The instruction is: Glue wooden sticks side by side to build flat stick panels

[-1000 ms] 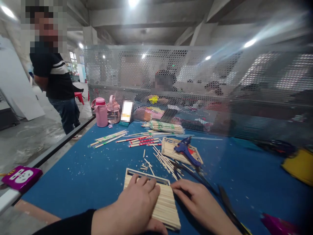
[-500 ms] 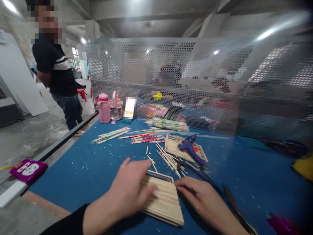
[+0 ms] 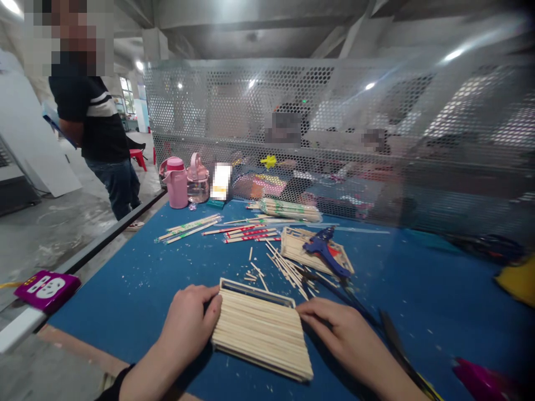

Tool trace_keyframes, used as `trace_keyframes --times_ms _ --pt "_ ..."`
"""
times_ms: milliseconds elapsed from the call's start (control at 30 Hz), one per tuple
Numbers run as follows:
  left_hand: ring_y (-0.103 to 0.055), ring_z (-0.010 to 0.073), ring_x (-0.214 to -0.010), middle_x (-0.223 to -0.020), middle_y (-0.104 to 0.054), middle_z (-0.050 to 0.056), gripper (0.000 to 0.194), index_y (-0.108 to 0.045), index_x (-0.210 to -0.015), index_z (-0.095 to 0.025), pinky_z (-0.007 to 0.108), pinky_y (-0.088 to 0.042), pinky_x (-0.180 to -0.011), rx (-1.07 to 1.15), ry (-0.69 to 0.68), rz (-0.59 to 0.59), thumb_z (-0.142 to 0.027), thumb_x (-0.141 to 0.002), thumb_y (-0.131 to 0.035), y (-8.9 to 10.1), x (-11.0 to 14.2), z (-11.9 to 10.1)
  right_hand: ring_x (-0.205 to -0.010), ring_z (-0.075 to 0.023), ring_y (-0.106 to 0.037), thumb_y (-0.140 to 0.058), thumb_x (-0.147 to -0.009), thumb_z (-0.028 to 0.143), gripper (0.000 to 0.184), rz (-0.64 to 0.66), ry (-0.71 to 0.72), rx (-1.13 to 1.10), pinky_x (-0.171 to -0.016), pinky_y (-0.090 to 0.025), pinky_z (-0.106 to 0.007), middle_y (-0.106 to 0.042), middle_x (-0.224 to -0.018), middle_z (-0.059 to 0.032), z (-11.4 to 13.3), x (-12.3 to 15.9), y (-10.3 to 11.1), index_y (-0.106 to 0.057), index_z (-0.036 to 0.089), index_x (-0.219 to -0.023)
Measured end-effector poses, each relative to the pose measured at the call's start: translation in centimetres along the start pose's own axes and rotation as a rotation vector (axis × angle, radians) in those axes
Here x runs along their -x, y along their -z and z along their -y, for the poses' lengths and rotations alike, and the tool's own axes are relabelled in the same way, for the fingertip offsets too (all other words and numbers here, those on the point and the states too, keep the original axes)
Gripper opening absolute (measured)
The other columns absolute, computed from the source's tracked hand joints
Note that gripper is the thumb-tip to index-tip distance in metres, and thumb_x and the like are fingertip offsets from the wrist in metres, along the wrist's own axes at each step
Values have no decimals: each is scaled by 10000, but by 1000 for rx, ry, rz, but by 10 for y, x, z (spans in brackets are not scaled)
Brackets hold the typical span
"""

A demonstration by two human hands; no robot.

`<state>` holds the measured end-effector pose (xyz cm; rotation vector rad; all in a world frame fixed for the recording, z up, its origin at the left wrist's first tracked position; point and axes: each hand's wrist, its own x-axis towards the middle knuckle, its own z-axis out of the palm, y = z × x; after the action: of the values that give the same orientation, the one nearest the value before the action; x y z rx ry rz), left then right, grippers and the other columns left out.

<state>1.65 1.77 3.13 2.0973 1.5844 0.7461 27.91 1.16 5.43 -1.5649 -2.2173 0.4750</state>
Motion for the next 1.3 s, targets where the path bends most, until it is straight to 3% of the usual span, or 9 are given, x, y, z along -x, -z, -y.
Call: trace_keyframes --times_ms 300,633,1033,1300 --pt "-611 199 -831 -921 -705 28 300 -674 -1005 -267 300 -433 -745 57 22 -26 -259 -834 -427 0 -1 3 -778 -176 -616 -394 -841 223 254 29 55 -65 -700 -473 -280 -675 -830 -52 -2 0 0 -646 229 -807" --pt "-604 195 -727 -737 -694 49 318 -694 -885 -240 295 -397 -678 -182 -42 9 -240 -855 -377 4 -1 -5 -740 -174 -607 -406 -835 224 246 31 28 -55 -674 -463 -279 -671 -796 -47 -1 2 -1 -645 221 -776" --pt "-596 217 -742 -770 -693 63 336 -680 -945 -207 322 -393 -676 -210 -40 10 -239 -867 -354 2 2 -6 -748 -159 -599 -403 -837 167 232 8 23 -2 -685 -433 -259 -665 -793 -43 4 3 -3 -627 191 -778" --pt "-599 212 -834 -896 -685 69 306 -654 -959 -197 319 -411 -719 -154 -11 0 -237 -859 -368 1 2 -7 -734 -154 -591 -423 -825 149 210 -8 42 2 -676 -429 -252 -658 -783 -40 3 3 -4 -621 189 -764"
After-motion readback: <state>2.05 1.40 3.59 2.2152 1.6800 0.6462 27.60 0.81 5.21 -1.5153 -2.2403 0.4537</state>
